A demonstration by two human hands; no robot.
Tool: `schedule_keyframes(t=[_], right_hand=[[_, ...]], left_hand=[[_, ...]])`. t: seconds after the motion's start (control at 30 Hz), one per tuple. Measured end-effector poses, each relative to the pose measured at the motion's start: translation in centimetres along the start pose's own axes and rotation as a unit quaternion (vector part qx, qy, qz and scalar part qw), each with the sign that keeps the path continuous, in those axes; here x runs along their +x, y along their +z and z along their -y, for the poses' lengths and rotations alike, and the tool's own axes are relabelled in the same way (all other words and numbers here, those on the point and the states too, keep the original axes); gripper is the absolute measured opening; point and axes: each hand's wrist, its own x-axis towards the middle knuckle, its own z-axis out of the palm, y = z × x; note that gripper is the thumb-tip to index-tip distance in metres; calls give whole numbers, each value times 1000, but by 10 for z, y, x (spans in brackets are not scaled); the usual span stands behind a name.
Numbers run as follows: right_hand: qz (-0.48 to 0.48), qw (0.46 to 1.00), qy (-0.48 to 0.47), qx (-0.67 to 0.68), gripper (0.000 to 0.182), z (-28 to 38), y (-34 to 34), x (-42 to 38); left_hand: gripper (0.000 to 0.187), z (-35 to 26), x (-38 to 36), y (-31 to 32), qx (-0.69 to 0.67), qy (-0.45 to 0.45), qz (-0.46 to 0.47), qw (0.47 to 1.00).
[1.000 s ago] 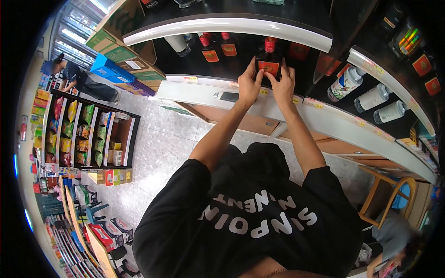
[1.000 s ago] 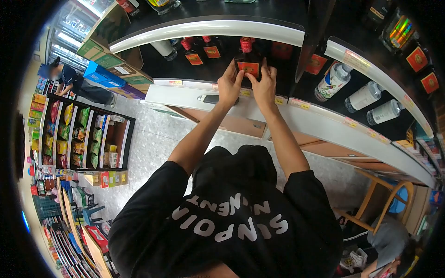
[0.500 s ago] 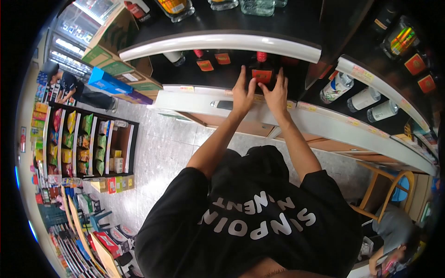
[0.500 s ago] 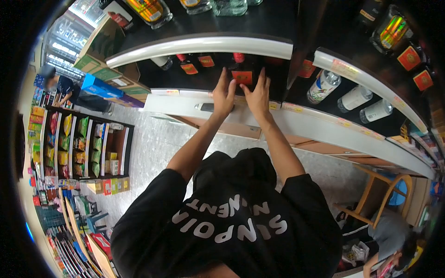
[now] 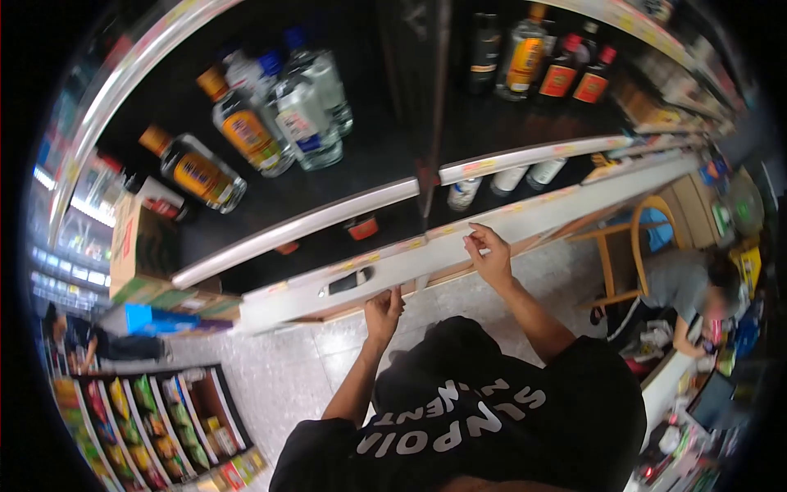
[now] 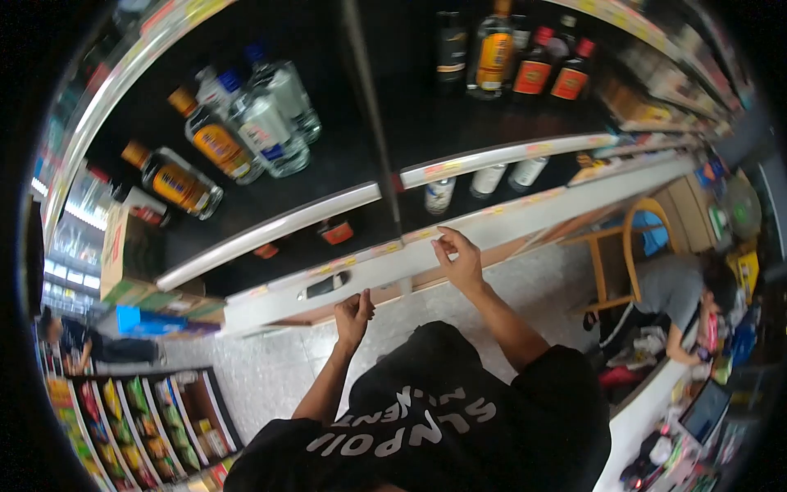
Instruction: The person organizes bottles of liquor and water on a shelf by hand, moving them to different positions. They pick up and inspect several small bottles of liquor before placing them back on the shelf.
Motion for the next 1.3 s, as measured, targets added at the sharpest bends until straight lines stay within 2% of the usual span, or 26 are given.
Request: schedule_keyframes(t=[0.07, 0.17, 0.3, 0.33, 0.37, 0.4, 0.43, 0.47, 0.53, 0.63, 0.73, 0.8, 0.87, 0.97, 1.07, 1.17, 1.2, 1.27, 1.3], right_hand=[[-12, 999, -25, -23, 23, 12, -31, 18], [-106, 994, -23, 0, 11, 32, -74, 63], [-216, 970, -88, 66, 14, 27, -152, 146], [-218, 967, -101, 83, 17, 11, -179, 173], [-280, 952, -111, 51, 21, 18, -195, 198], [-297, 949, -99, 43, 29, 1, -221, 226], [-296, 948, -108, 36, 40, -21, -244, 254], [-287, 956, -67, -5, 54, -24, -261, 275], [-262, 962, -52, -50, 70, -48, -287, 317], [-176, 976, -63, -110, 78, -67, -303, 349], [-90, 994, -43, -51, 79, -71, -304, 356], [-54, 998, -27, -31, 73, -73, -306, 360], [-23, 1000, -5, -9, 67, -77, -309, 361], [24, 999, -26, 15, 58, -83, -315, 368], [1, 999, -44, 20, 53, -85, -316, 364], [-43, 993, -71, 81, 54, -92, -314, 351], [-53, 992, -97, 64, 56, -78, -313, 340], [-163, 972, -132, -106, 49, -78, -315, 326], [-180, 967, -179, -36, 40, -71, -313, 319]], left_hand=[[49, -13, 8, 18, -33, 20, 44, 998], [41, -63, 23, 42, -54, 69, 126, 988], [34, -155, 44, 80, -101, 180, 154, 966], [32, -173, 53, 93, -112, 219, 154, 957], [30, -191, 61, 108, -123, 255, 153, 947], [30, -211, 71, 122, -137, 264, 148, 943], [29, -231, 82, 137, -149, 273, 144, 939], [28, -248, 89, 151, -162, 279, 141, 936], [28, -277, 108, 182, -196, 279, 122, 932], [24, -302, 139, 217, -256, 280, 129, 916], [19, -316, 160, 239, -263, 272, 100, 920], [19, -326, 171, 250, -248, 276, 61, 927], [21, -329, 181, 256, -210, 278, 60, 935], [21, -332, 191, 260, -191, 292, 63, 935], [21, -332, 187, 253, -150, 275, 82, 946], [25, -324, 179, 249, -169, 277, 75, 943], [27, -322, 177, 249, -176, 290, 77, 937], [33, -317, 173, 245, -185, 311, 65, 930], [35, -318, 165, 239, -173, 325, 61, 928]])
